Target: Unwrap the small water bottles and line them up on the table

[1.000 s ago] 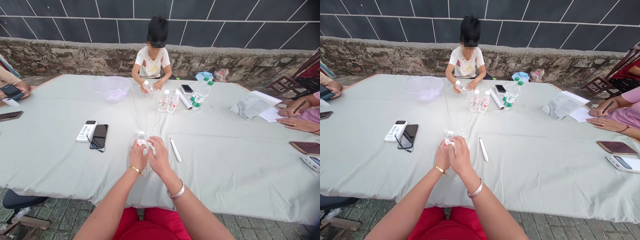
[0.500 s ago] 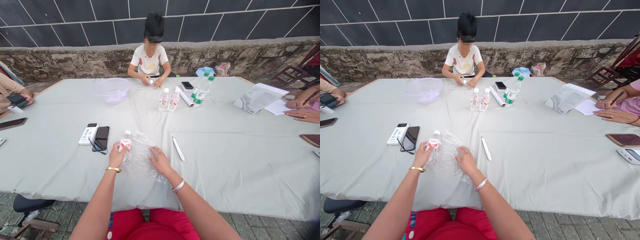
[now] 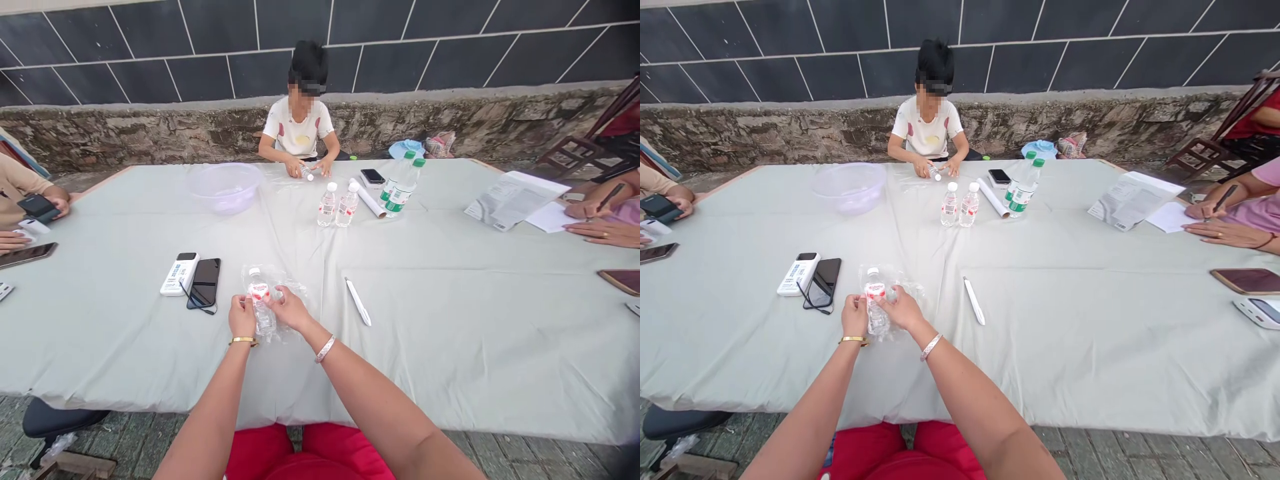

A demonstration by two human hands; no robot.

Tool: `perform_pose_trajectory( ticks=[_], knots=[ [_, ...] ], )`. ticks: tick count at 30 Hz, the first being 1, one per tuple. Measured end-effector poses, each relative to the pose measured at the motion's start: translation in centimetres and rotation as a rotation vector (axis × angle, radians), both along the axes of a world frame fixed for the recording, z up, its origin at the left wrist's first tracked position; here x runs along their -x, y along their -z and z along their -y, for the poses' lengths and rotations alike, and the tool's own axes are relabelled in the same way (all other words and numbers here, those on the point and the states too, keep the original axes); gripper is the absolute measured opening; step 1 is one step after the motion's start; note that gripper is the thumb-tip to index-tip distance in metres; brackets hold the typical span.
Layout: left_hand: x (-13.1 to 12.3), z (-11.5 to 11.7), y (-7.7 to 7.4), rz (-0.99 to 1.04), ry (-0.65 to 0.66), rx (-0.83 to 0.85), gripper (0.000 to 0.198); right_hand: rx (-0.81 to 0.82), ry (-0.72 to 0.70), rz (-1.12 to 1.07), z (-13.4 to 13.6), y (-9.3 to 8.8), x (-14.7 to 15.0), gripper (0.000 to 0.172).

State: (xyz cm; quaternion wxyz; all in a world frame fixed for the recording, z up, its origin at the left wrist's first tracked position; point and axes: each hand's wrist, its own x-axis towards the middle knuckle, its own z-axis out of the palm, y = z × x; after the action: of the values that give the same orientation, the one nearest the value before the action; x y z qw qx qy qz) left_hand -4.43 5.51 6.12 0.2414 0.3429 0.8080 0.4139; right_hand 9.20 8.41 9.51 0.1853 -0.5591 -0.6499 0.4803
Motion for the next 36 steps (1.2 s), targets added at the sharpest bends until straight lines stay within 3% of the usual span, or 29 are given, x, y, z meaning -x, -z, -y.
perform_pose_trajectory(
  ticks=[3, 6, 9, 12, 16, 19, 21, 23, 25, 27, 30, 32, 34, 36],
  knots=[
    [-0.1, -0.4, 0.7, 0.074, -0.025, -0.073, 0.017, -0.13, -0.059, 0.156, 0.1, 0.0, 1.1, 0.085],
    [-0.1, -0.6, 0.9, 0.176, -0.022, -0.142, 0.017, -0.08, -0.084, 0.164, -0.5, -0.2, 0.4, 0.088],
    [-0.7, -0.7, 0.3, 0.301, 0.014, -0.2, 0.019, 0.001, -0.046, 0.139, -1.3, -0.6, -0.9, 0.073],
    [-1.4, -1.0, -1.0, 0.418, 0.074, -0.251, 0.023, -0.079, 0.007, 0.231, -1.7, -1.2, -1.3, 0.06],
    [-0.5, -1.0, -2.0, 0.626, 0.019, -0.357, 0.029, -0.085, -0.001, 0.372, -1.8, -1.5, -0.9, 0.085],
    [1.5, -0.1, -2.1, 0.659, -0.074, -0.351, 0.037, -0.05, 0.009, 0.367, -2.1, -1.5, -1.5, 0.087],
    [2.9, 0.7, -2.3, 0.608, 0.039, -0.318, 0.051, -0.028, 0.026, 0.34, -2.4, -1.4, -2.2, 0.081],
    [3.8, 1.4, -2.6, 0.45, 0.315, -0.226, 0.066, -0.024, 0.036, 0.324, -2.7, -1.4, -2.9, 0.071],
    [4.2, 1.8, -3.0, 0.182, 0.618, -0.051, 0.071, -0.039, 0.029, 0.347, -2.9, -1.5, -3.5, 0.062],
    [4.3, 1.7, -3.3, -0.113, 0.786, 0.162, 0.065, -0.049, 0.014, 0.393, -3.1, -1.6, -3.8, 0.059],
    [4.4, 1.4, -3.2, -0.444, 0.798, 0.384, 0.039, -0.028, -0.008, 0.391, -3.6, -1.6, -4.3, 0.057],
    [4.5, 1.4, -3.2, -0.537, 0.771, 0.441, 0.011, -0.003, -0.004, 0.29, -3.9, -1.5, -4.8, 0.056],
    [4.7, 1.5, -3.5, -0.561, 0.74, 0.412, 0.014, 0.05, 0.015, 0.126, -4.1, -1.4, -5.4, 0.053],
    [4.9, 1.8, -4.3, -0.528, 0.722, 0.271, 0.019, 0.15, 0.027, -0.057, -4.2, -1.4, -6.3, 0.053]
  ],
)
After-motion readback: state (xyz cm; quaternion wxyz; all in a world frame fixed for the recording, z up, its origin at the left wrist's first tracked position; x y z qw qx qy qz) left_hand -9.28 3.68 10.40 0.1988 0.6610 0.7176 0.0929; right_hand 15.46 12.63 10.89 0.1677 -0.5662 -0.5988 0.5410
